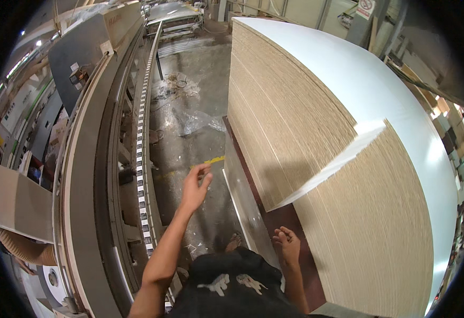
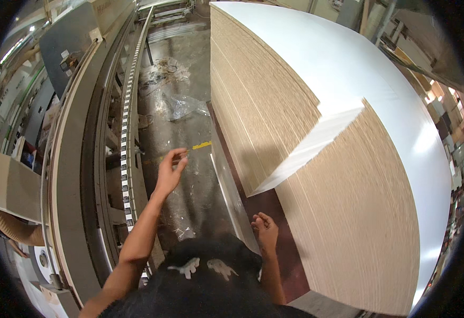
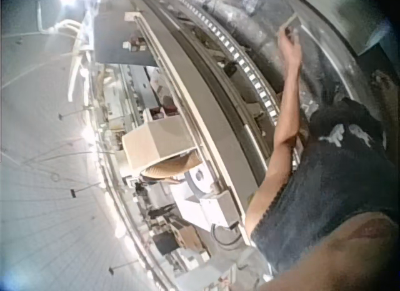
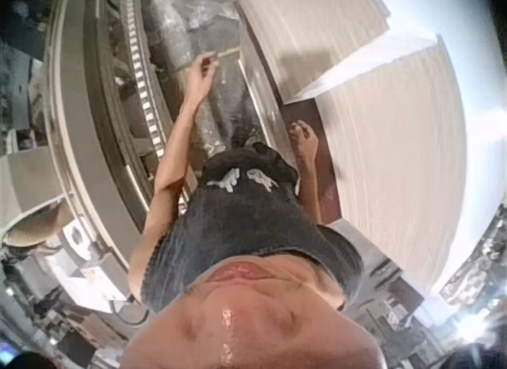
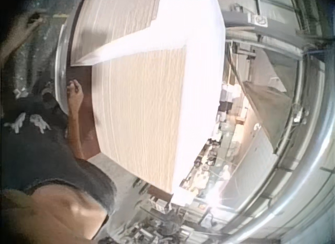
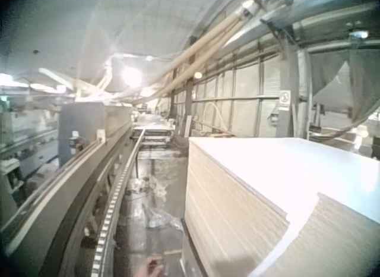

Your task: The person repeatedly picks up white rectangular panels and feeds them one at a time into a processing machine. The person stacks the processed panels on a nearby surface. Another worker is visible in the background handling rolls of material.

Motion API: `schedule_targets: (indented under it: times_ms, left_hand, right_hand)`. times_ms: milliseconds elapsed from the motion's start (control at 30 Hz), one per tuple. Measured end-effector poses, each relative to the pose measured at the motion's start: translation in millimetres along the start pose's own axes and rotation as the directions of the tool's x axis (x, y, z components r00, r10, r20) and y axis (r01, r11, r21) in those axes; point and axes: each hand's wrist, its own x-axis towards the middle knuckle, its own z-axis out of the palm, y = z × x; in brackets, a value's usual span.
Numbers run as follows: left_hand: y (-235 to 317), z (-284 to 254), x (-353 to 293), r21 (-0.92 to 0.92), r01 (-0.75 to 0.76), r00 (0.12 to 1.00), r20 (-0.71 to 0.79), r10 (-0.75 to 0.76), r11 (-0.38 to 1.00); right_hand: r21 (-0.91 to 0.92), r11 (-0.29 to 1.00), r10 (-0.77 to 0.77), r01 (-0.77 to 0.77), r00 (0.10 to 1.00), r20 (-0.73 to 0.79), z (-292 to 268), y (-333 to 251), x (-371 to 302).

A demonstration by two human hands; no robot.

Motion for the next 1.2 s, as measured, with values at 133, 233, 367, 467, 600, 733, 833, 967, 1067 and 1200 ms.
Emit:
schedule_targets:
  times_ms: [133,233,367,467,600,733,833,967,1067,1200]
  left_hand:
    - [-31.2,55.8,83.0,-0.083,0.128,0.984,0.134,-0.116,0.988]
    - [-75.4,79.8,147.4,0.022,0.154,0.973,0.172,-0.155,0.988]
    - [-121.6,102.4,249.9,0.312,0.221,0.957,0.114,-0.267,0.924]
    - [-137.0,128.9,314.2,0.529,0.226,0.95,0.065,-0.304,0.818]
    - [-191.3,146.0,367.0,0.629,0.184,0.962,0.042,-0.269,0.755]
    - [-212.3,153.0,391.9,0.658,0.03,0.975,0.147,-0.168,0.753]
    - [-221.6,142.3,407.4,0.679,-0.096,0.969,0.232,-0.088,0.728]
    - [-232.2,136.0,429.3,0.687,-0.265,0.924,0.382,-0.026,0.677]
    - [-251.3,136.9,436.6,0.617,-0.281,0.899,0.437,-0.022,0.735]
    - [-308.4,111.5,468.7,0.735,-0.345,0.913,0.408,0.026,0.584]
  right_hand:
    - [-0.088,0.996,0.025,-0.021,0.998,0.049,19.1,3.4,28.3]
    - [-0.249,0.969,0.029,-0.004,0.995,0.1,30.5,12.3,46.1]
    - [-0.502,0.862,0.168,-0.072,0.975,0.149,70.9,-39.3,58.4]
    - [-0.441,0.895,0.144,-0.058,0.976,0.163,95.4,-25.5,92.7]
    - [-0.411,0.905,0.163,-0.112,0.982,0.09,154.1,-23.5,147.1]
    - [-0.399,0.891,0.282,-0.216,0.952,0.115,237.7,-69.0,187.7]
    - [-0.498,0.854,0.24,-0.149,0.963,0.123,291.5,-87.4,227.0]
    - [-0.684,0.695,-0.124,0.22,0.974,0.188,342.6,-83.3,311.3]
    - [-0.701,0.664,-0.177,0.26,0.966,0.191,387.2,-75.9,376.0]
    - [-0.698,0.668,-0.105,0.259,0.961,0.257,436.1,-47.6,428.0]
